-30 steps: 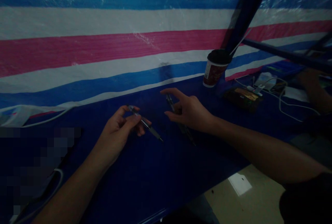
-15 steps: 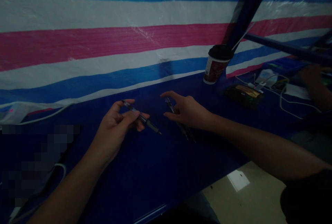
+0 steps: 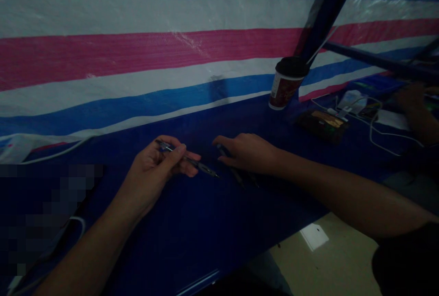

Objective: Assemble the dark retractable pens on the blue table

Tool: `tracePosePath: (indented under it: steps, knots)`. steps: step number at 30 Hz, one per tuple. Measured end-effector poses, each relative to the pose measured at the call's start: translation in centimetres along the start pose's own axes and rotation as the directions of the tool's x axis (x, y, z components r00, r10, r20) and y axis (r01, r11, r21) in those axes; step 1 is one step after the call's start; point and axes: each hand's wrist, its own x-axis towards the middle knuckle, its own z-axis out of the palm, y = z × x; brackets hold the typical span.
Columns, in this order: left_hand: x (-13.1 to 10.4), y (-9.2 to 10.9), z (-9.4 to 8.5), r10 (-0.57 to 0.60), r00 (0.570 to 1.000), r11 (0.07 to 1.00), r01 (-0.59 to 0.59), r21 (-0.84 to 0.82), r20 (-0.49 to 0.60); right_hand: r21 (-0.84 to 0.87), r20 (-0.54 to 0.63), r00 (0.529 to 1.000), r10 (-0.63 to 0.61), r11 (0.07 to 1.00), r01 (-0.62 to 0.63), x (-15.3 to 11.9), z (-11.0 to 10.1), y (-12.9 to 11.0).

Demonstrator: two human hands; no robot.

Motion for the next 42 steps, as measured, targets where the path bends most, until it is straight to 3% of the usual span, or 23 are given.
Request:
tracePosePath:
  steps: [5,9,13,16,18,20,24,26,27,30,34,37,39,42]
  knots:
    - [-0.1,0.1,-0.2,0.018,0.999,0.989,-0.01,-0.148,0.052,0.13,-0.104,0.989,-0.105,0.984,0.118,-0.6,-0.9,-0.5]
    - [-0.3,0.0,0.1,0.02,0.998,0.981,-0.008,-0.196,0.061,0.313,-0.029,0.966,-0.259,0.915,0.254,-1.1,-1.0,-1.2]
    - [-0.5,-0.3,0.4,0.061,0.997,0.995,-0.057,-0.082,0.039,0.425,0.047,0.963,-0.264,0.878,0.22,-1.1,-1.0,-1.3]
    - [-0.6,-0.6,-0.5,0.241,0.97,0.958,-0.233,0.168,-0.027,0.525,0.067,0.956,-0.285,0.825,0.209,-1.0,-1.6,-0.9]
    - [-0.4,-0.7,-1.4,0.436,0.9,0.814,-0.398,0.423,0.008,0.577,0.095,0.951,-0.293,0.795,0.187,-0.9,-2.0,-0.5]
    - [-0.2,-0.7,-2.2,0.544,0.816,0.562,-0.527,0.638,0.195,0.615,0.125,0.948,-0.293,0.772,0.157,-0.8,-2.1,-0.1]
    - [0.1,-0.7,-2.2,0.576,0.654,0.011,-0.605,0.796,0.49,0.685,0.122,0.95,-0.286,0.717,0.128,-0.6,-1.5,0.2]
    - [0.2,-0.9,-1.7,0.548,0.609,-0.163,-0.594,0.787,0.573,0.699,0.118,0.951,-0.287,0.704,0.125,-0.7,-1.1,0.0]
    - [0.2,-1.1,-1.4,0.522,0.599,-0.205,-0.604,0.77,0.608,0.693,0.126,0.95,-0.286,0.711,0.122,-0.7,-1.0,-0.1]
    - [0.3,-1.5,-1.1,0.438,0.591,-0.23,-0.654,0.72,0.677,0.599,0.153,0.942,-0.297,0.786,0.15,-0.9,-0.9,-0.6]
    - [0.3,-1.8,-1.4,0.36,0.626,-0.206,-0.67,0.713,0.692,0.282,0.153,0.929,-0.336,0.916,0.285,-0.9,-1.2,-1.0]
    - [0.0,-1.7,-1.4,0.336,0.651,-0.141,-0.679,0.72,0.68,0.096,0.146,0.924,-0.354,0.934,0.343,-0.8,-1.2,-1.0]
    - [-0.3,-1.6,-1.4,0.303,0.674,-0.075,-0.688,0.722,0.674,0.065,0.146,0.917,-0.372,0.928,0.367,-0.8,-1.3,-0.9]
    - [-0.8,-1.5,-1.2,0.199,0.742,0.049,-0.66,0.749,0.641,0.044,0.171,0.901,-0.399,0.917,0.397,-0.9,-1.4,-0.8]
